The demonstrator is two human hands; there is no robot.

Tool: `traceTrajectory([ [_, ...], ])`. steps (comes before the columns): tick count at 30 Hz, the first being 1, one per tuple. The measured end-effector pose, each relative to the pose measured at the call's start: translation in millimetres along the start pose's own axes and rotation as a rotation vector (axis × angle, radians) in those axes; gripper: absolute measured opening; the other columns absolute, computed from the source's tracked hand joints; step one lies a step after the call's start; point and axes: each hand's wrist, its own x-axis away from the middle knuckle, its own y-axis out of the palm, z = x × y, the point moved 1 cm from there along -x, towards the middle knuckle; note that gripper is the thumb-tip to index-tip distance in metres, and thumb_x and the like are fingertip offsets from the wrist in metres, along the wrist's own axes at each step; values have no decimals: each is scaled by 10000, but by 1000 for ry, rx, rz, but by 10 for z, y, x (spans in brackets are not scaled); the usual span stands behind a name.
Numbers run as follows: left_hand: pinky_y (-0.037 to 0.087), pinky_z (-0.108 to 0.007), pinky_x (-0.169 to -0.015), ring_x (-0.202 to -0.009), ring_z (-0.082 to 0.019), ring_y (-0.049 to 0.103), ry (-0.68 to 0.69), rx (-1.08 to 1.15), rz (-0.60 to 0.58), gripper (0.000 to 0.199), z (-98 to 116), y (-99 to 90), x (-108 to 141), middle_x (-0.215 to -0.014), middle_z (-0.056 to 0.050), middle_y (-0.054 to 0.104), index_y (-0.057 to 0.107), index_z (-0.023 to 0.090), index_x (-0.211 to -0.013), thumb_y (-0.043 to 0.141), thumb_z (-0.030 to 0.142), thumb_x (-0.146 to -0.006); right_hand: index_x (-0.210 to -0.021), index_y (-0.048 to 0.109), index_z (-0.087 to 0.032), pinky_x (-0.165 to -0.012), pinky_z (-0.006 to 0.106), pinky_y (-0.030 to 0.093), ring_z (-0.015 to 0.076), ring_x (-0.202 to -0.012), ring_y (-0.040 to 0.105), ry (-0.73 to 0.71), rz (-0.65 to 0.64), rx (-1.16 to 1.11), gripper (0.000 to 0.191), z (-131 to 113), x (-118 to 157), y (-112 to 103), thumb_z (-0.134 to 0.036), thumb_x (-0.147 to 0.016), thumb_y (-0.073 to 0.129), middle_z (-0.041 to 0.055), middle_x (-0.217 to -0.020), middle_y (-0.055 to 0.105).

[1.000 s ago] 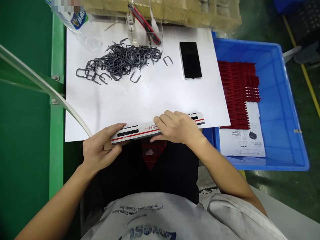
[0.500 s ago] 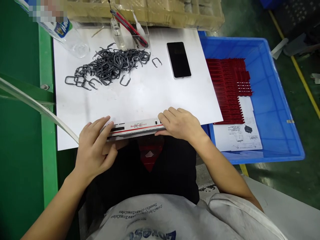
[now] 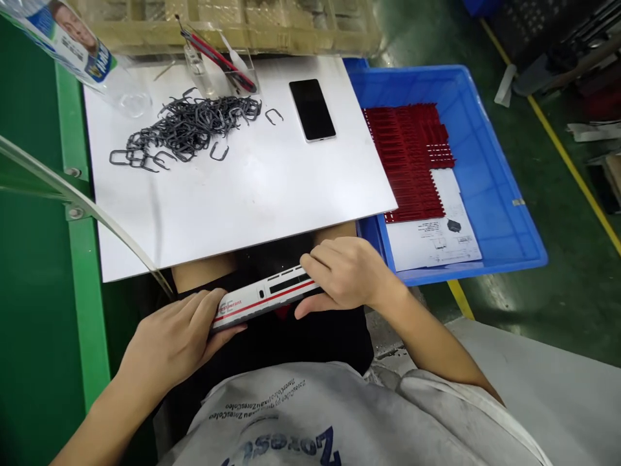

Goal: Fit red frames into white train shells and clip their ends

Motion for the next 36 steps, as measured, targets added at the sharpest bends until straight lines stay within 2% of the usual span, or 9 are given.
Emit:
traceTrajectory([
  [4,448,-354,-605,-668,-246,686,-31,142,-51,466,177,58,194,-848,-34,694,574,171,-1219,341,575,-1217,-850,716,-158,-540,384,342,189,-605,535,29,-5,-40,797,-162,184,32,-703,-1192,246,46,-683,643],
  [8,393,-331,-582,-643,-232,658,-173,510,-316,357,313,49,271,-839,-1,693,586,220,-1144,489,562,-1177,-857,736,-141,-539,392,352,191,-604,600,29,-32,-143,768,-340,178,101,-678,-1196,305,61,-704,686],
  [12,433,-307,-689,-768,-211,655,-340,994,-456,408,442,137,271,-961,14,717,550,231,-1424,564,514,-1130,-1154,785,-97,-588,349,443,210,-714,722,225,-100,-425,825,-398,95,78,-790,-1139,338,90,-851,789],
  [16,357,-302,-668,-694,-169,510,-466,1284,-469,432,559,294,323,-765,50,528,629,209,-1042,492,605,-1145,-1357,765,-175,-769,294,612,216,-981,800,467,-181,-997,566,-319,156,49,-659,-1071,702,92,-1193,837],
  [19,346,-296,-675,-712,-156,482,-498,1324,-474,473,611,365,372,-782,46,500,595,206,-950,500,624,-1149,-1227,828,-195,-645,239,576,161,-822,768,642,-109,-1195,300,-323,276,100,-444,-1085,739,52,-1063,847],
  [23,373,-271,-612,-653,-139,511,-532,1452,-546,493,609,436,397,-768,46,512,580,204,-948,528,655,-1140,-1176,850,-205,-616,236,540,148,-786,738,786,-47,-1214,243,-393,376,243,-396,-1097,722,53,-1039,845],
  [27,388,-227,-492,-521,-99,500,-582,1918,-694,548,601,522,408,-756,39,578,607,191,-1018,591,734,-1088,-1115,834,-211,-774,275,594,191,-938,761,707,118,-1459,426,-438,375,496,-569,-906,934,71,-1087,820],
  [30,376,-197,-442,-473,-76,474,-611,2182,-744,598,619,591,425,-751,31,605,644,174,-1102,647,769,-1046,-1115,797,-212,-872,321,633,220,-1047,783,632,311,-1742,494,-538,335,716,-503,-796,1037,89,-1148,824],
  [36,448,-203,-491,-524,-96,536,-602,2128,-688,601,523,602,400,-774,16,635,670,169,-1121,622,764,-1060,-1158,719,-212,-812,362,679,244,-925,827,749,341,-1828,622,-728,223,882,-382,-702,1106,83,-1014,848],
])
